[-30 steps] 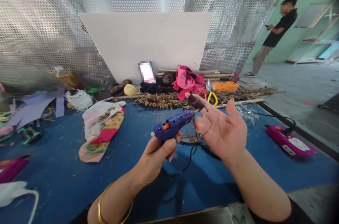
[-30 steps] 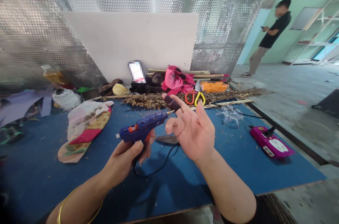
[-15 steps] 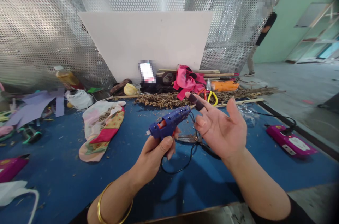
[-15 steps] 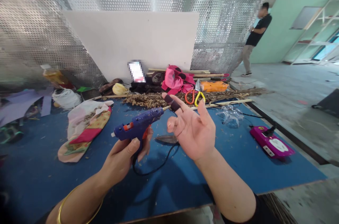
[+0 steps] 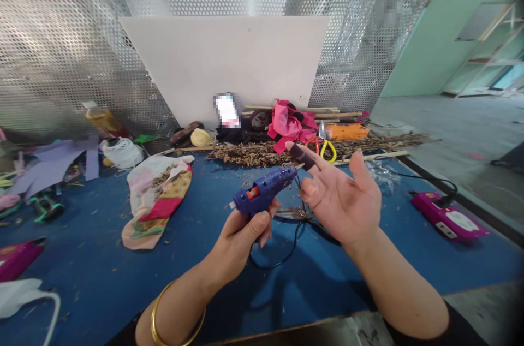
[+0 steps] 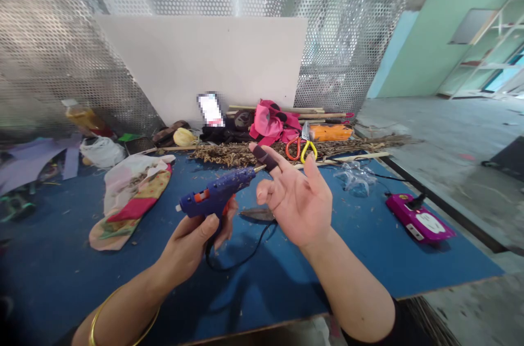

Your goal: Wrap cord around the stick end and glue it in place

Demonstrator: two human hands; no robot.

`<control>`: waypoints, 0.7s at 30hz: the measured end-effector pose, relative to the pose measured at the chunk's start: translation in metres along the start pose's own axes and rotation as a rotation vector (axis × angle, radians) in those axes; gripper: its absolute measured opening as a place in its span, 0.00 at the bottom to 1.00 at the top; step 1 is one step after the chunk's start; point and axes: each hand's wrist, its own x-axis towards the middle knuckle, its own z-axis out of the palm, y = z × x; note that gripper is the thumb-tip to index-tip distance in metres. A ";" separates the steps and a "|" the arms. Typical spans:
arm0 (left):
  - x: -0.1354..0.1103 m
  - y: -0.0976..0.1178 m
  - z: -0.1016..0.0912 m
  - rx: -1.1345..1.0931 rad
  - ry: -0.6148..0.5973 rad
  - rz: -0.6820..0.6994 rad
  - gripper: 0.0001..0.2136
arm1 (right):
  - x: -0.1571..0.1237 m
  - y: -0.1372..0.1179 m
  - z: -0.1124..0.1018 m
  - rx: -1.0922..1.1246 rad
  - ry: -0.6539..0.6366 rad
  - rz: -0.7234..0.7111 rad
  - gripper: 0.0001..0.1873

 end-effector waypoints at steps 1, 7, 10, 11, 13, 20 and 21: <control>0.000 0.000 0.000 0.006 -0.004 0.004 0.22 | 0.000 0.000 0.000 -0.005 0.005 0.000 0.35; -0.001 0.004 0.001 0.044 -0.010 -0.019 0.23 | 0.000 0.000 0.000 -0.017 0.005 -0.001 0.35; -0.001 0.005 0.002 0.037 -0.007 -0.024 0.23 | 0.000 -0.001 0.000 -0.038 0.014 0.002 0.35; -0.001 0.005 0.002 0.033 -0.006 -0.027 0.23 | 0.000 -0.001 0.000 -0.053 0.023 0.002 0.35; -0.001 0.006 0.003 0.026 0.006 -0.037 0.23 | 0.000 -0.001 0.001 -0.079 0.036 -0.002 0.35; -0.001 0.006 0.003 0.019 0.008 -0.060 0.24 | 0.000 0.000 0.002 -0.138 0.058 -0.013 0.35; -0.001 0.005 0.002 0.015 0.004 -0.059 0.24 | 0.000 0.000 0.002 -0.140 0.062 -0.013 0.35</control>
